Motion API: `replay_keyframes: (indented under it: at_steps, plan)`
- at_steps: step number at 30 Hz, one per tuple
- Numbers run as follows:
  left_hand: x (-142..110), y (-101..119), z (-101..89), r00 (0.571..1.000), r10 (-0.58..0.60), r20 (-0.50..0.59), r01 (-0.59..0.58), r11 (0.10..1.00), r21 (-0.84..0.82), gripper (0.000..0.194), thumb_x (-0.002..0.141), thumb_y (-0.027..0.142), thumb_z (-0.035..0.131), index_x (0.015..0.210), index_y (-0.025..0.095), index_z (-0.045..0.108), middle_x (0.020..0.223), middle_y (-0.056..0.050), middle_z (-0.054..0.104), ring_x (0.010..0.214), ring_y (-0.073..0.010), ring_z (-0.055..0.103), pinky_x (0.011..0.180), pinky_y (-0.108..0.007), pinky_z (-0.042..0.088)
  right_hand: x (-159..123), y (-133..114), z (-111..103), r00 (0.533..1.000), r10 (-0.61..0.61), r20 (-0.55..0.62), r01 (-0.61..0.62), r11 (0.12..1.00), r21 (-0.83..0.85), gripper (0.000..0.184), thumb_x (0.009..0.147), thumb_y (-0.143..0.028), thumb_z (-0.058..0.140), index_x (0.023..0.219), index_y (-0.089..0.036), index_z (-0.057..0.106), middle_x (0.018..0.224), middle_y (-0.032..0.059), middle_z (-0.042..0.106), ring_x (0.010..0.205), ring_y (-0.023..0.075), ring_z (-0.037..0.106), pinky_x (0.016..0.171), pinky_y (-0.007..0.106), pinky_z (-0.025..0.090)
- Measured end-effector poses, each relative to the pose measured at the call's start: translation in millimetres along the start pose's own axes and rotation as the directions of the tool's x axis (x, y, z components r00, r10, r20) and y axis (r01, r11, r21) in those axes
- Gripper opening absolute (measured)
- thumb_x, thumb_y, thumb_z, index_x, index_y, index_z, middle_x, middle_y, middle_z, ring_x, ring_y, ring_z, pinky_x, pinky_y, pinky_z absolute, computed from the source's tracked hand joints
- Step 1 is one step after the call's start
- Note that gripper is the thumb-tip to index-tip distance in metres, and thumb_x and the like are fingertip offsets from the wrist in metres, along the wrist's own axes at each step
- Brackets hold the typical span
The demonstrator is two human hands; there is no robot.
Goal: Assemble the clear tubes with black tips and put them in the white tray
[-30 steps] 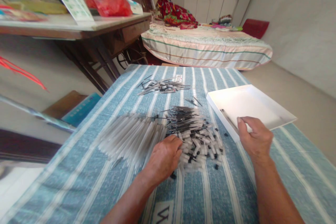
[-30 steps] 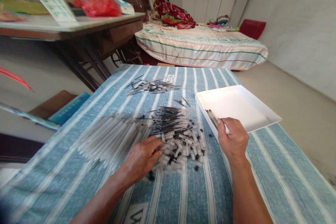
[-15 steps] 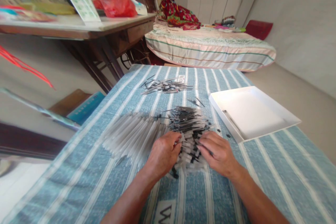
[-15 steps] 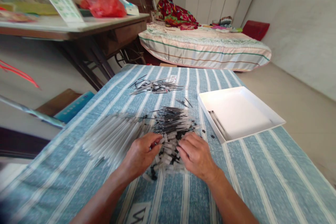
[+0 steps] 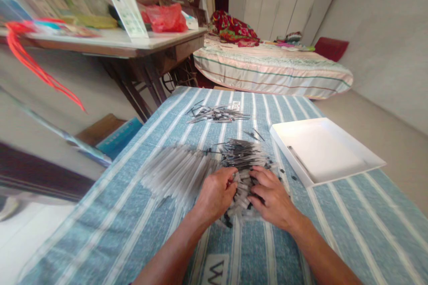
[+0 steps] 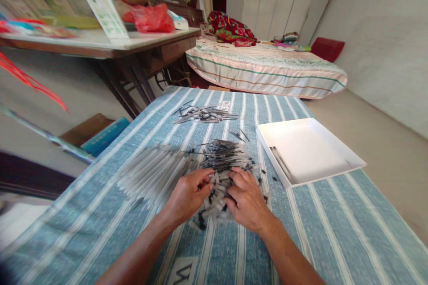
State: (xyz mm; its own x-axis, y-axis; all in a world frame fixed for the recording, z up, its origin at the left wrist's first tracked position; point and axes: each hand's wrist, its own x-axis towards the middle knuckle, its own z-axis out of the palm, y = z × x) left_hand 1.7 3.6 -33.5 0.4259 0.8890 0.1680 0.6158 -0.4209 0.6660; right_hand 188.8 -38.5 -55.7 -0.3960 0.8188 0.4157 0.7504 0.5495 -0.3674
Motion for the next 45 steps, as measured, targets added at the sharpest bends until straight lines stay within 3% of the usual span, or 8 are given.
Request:
replay_keyframes:
  at_steps: [8,14,19,23,29,34,39,45]
  plan:
    - [3.5,-0.3,4.4,0.983,-0.152,-0.098,0.118,0.949,-0.291,0.031,0.07,0.015,0.054,0.099,0.012,0.064,0.077,-0.004,0.066,0.069,-0.0148,0.06,0.067,-0.024,0.045,-1.6,6.3,8.4,0.997,0.02,-0.079,-0.012,0.995,0.099,0.007,0.075,-0.016,0.059,0.07,-0.019,0.062,0.104,0.0099,0.06,0.115,0.0274,0.044,0.093,0.046,0.04]
    - [7.8,2.2,2.5,0.945,-0.315,-0.086,0.199,0.766,-0.611,0.024,0.062,0.014,0.059,0.084,0.015,0.067,0.066,0.001,0.063,0.06,-0.0117,0.056,0.059,-0.021,0.042,-3.3,7.6,9.1,0.973,0.079,-0.216,-0.032,0.977,0.209,0.009,0.077,-0.014,0.055,0.073,-0.02,0.06,0.093,0.0083,0.063,0.103,0.0237,0.053,0.087,0.042,0.044]
    - [9.9,2.9,0.6,0.934,-0.356,-0.029,0.232,0.668,-0.707,0.021,0.059,0.016,0.06,0.08,0.014,0.064,0.056,0.004,0.057,0.046,-0.0081,0.048,0.046,-0.019,0.035,-4.4,2.0,6.8,0.934,0.184,-0.305,-0.076,0.939,0.335,0.008,0.077,-0.016,0.056,0.071,-0.02,0.059,0.086,0.0066,0.065,0.091,0.0203,0.059,0.083,0.037,0.047]
    - [9.3,3.0,1.5,0.934,-0.356,0.023,0.249,0.606,-0.756,0.015,0.06,0.017,0.06,0.075,0.015,0.06,0.05,0.005,0.053,0.042,-0.0069,0.045,0.042,-0.018,0.032,-4.4,-4.6,4.7,0.877,0.335,-0.346,-0.157,0.878,0.452,0.006,0.077,-0.02,0.057,0.072,-0.02,0.061,0.083,0.0055,0.067,0.084,0.019,0.062,0.079,0.033,0.049]
    - [9.2,1.1,1.2,0.936,-0.342,0.09,0.267,0.519,-0.812,0.017,0.059,0.019,0.063,0.074,0.015,0.056,0.048,0.006,0.053,0.04,-0.0063,0.044,0.04,-0.017,0.031,-4.1,-14.5,0.2,0.753,0.567,-0.334,-0.286,0.738,0.611,0.013,0.075,-0.029,0.062,0.076,-0.017,0.067,0.077,0.0056,0.07,0.076,0.0194,0.064,0.071,0.031,0.051]
    - [9.6,-2.4,-0.5,0.938,-0.314,0.148,0.287,0.461,-0.84,0.019,0.061,0.023,0.064,0.076,0.015,0.056,0.056,0.002,0.06,0.043,-0.0062,0.047,0.042,-0.017,0.033,-2.0,-16.5,-3.8,0.672,0.671,-0.313,-0.293,0.629,0.72,0.018,0.071,-0.033,0.065,0.072,-0.015,0.066,0.069,0.0042,0.069,0.064,0.0169,0.063,0.063,0.028,0.051]
    - [9.3,-4.0,-0.7,0.945,-0.281,0.168,0.289,0.478,-0.83,0.019,0.063,0.026,0.063,0.075,0.015,0.056,0.061,-0.001,0.061,0.045,-0.0066,0.048,0.043,-0.018,0.034,2.1,-11.9,-6.3,0.622,0.713,-0.323,-0.231,0.562,0.794,0.018,0.07,-0.034,0.067,0.071,-0.016,0.065,0.064,0.0029,0.069,0.06,0.0164,0.062,0.058,0.026,0.05]
    - [9.6,-5.9,4.3,0.959,-0.271,0.086,0.249,0.655,-0.713,0.009,0.061,0.022,0.061,0.063,0.015,0.055,0.046,0.006,0.048,0.043,-0.0065,0.04,0.044,-0.018,0.03,6.3,-1.5,-6.4,0.584,0.751,-0.31,-0.19,0.497,0.847,0.019,0.068,-0.033,0.069,0.069,-0.015,0.064,0.058,0.0022,0.067,0.049,0.0142,0.06,0.049,0.025,0.049]
